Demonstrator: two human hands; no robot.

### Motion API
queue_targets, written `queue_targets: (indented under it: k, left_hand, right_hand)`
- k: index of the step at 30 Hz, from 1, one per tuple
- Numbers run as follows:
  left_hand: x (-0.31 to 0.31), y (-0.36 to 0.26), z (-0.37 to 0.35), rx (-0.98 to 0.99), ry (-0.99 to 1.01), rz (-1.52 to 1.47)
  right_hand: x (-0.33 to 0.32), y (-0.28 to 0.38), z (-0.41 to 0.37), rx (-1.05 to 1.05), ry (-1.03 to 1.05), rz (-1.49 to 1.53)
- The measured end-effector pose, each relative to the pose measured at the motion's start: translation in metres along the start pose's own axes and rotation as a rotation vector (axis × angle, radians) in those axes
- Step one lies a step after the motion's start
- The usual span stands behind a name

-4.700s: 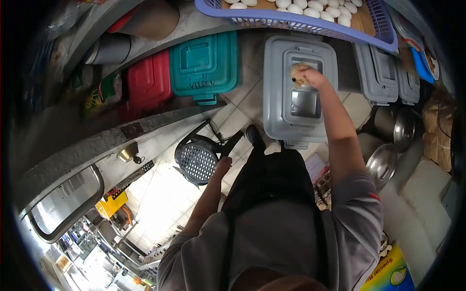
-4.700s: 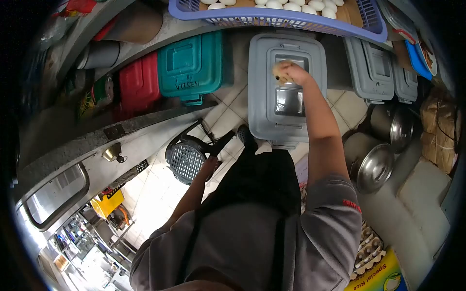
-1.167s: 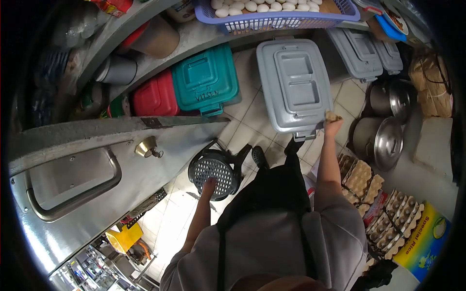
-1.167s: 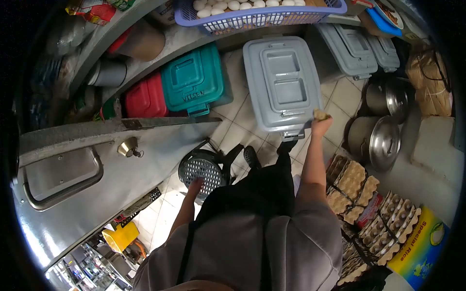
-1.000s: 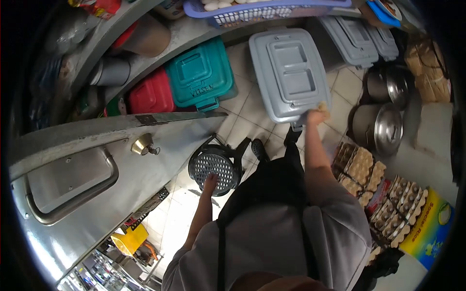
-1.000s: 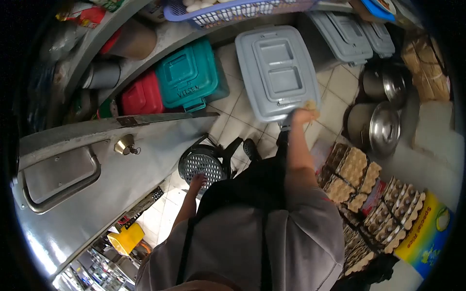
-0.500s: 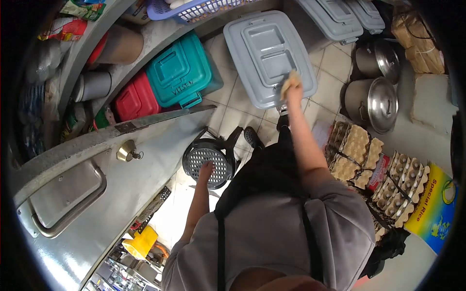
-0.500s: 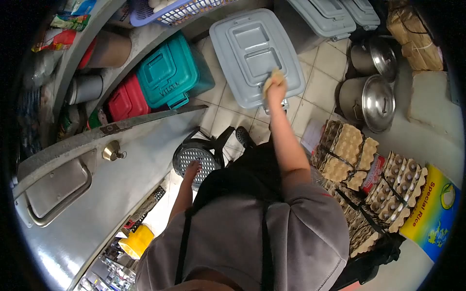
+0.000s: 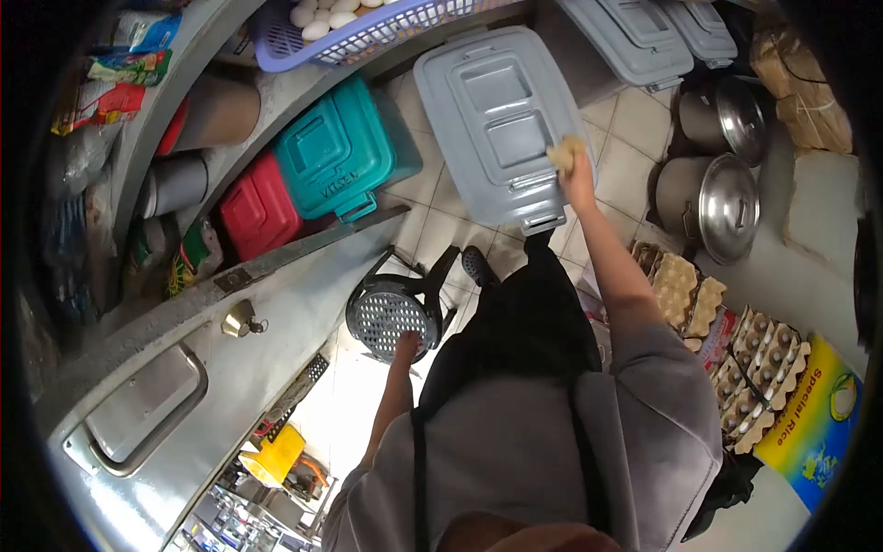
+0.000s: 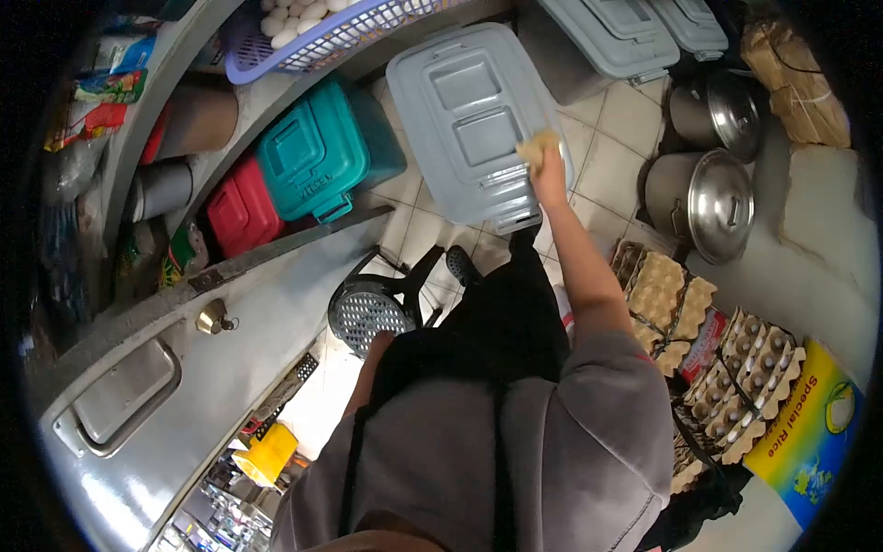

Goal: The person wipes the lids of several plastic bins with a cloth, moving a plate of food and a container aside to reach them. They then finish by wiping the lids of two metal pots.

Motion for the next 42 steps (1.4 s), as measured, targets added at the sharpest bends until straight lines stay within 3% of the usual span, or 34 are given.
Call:
queue_targets:
  k: [1, 2, 4, 5, 6, 8, 9, 11, 14, 16, 20, 22, 24, 26, 27, 28, 29, 30, 31, 32, 34, 35, 38, 39, 42]
  left_hand:
    - [-0.001, -0.005, 0.004, 0.011, -0.001, 0.001]
    - [-0.003, -0.005, 0.005, -0.046, -0.013, -0.192]
    - [0.004, -0.013, 0.015, -0.162, -0.053, -0.597]
    - [-0.001, -0.026, 0.019, -0.010, -0.130, -0.204]
    - [-0.001, -0.036, 0.016, -0.167, -0.077, -0.407]
    - [-0.006, -0.071, 0.012, -0.214, -0.075, -0.418]
    - [-0.003, -0.077, 0.014, -0.227, -0.077, -0.418]
    - [-0.004, -0.091, 0.020, -0.074, -0.076, -0.559]
    - [0.001, -0.109, 0.027, -0.112, -0.028, -0.498]
    - [0.005, -0.110, 0.037, -0.087, -0.029, -0.418]
    - [-0.001, -0.110, 0.051, -0.054, -0.053, -0.496]
    - [-0.003, -0.102, 0.043, -0.083, -0.084, -0.430]
    - [-0.006, -0.104, 0.033, -0.077, -0.139, -0.422]
    - [-0.004, -0.087, 0.036, 0.210, -0.117, 0.012]
    - [-0.001, -0.080, 0.036, -0.128, -0.109, -0.268]
    - [0.006, -0.051, 0.052, 0.380, -0.160, 0.073]
    - [0.004, -0.064, 0.034, 0.300, -0.246, -0.095]
    - [0.000, -0.073, 0.027, 0.302, -0.125, 0.079]
    - [-0.007, -0.084, 0.015, 0.104, -0.119, -0.082]
    - [-0.008, -0.091, 0.006, -0.095, -0.109, -0.245]
    - [-0.010, -0.080, 0.004, -0.078, -0.175, -0.367]
    - [-0.008, -0.072, 0.001, -0.063, -0.219, -0.487]
    - [-0.012, -0.055, -0.003, -0.143, -0.198, -0.550]
    - [-0.016, -0.062, -0.010, -0.145, -0.214, -0.466]
    - [-0.010, -0.045, -0.011, -0.117, -0.205, -0.512]
  right_hand:
    - [-0.006, -0.014, -0.015, 0.014, 0.050, 0.094]
    - [-0.015, -0.030, -0.014, 0.010, 0.045, 0.094]
    - [-0.013, -0.070, 0.005, 0.305, 0.097, 0.993]
    - [-0.036, -0.040, 0.029, 0.346, 0.077, 0.548]
    - [-0.060, 0.001, 0.061, 0.370, 0.057, 0.100]
    - [-0.031, -0.017, 0.102, 0.260, 0.134, -0.207]
    - [-0.020, -0.029, 0.108, 0.264, 0.146, -0.204]
    - [0.000, -0.050, 0.102, 0.223, 0.283, -0.326]
    - [-0.017, -0.080, 0.048, 0.353, 0.435, -0.403]
    - [-0.037, -0.077, 0.015, 0.235, 0.522, -0.421]
    - [-0.058, -0.048, 0.030, 0.301, 0.641, -0.374]
    - [-0.058, -0.008, 0.059, 0.361, 0.227, -0.197]
    - [-0.041, 0.053, 0.075, 0.284, 0.067, -0.061]
    - [0.015, 0.058, 0.071, 0.413, 0.074, -0.125]
    - [0.049, 0.051, 0.061, 0.342, 0.019, -0.152]
    - [0.081, 0.045, 0.054, 0.269, -0.036, -0.177]
    - [0.108, 0.045, 0.059, 0.253, -0.044, -0.165]
    - [0.123, 0.035, 0.058, 0.605, -0.356, 0.100]
    - [0.135, 0.028, 0.052, 0.955, -0.658, 0.378]
    - [0.129, 0.043, 0.066, 0.946, -0.650, 0.393]
    - [0.119, 0.079, 0.083, 1.206, -0.672, 1.138]
    - [0.130, 0.073, 0.080, 1.208, -0.658, 1.137]
    - [0.169, 0.018, 0.074, 0.858, -0.718, 0.910]
    - [0.166, 0.009, 0.078, 0.850, -0.713, 0.918]
    - [0.161, -0.011, 0.070, 1.050, -0.499, 1.577]
Point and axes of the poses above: each hand's wrist, its own z-axis towards the middle knuckle, its own x-axis out of the palm, y = z × x, the point moved 4 cm from there along z, towards the middle knuckle
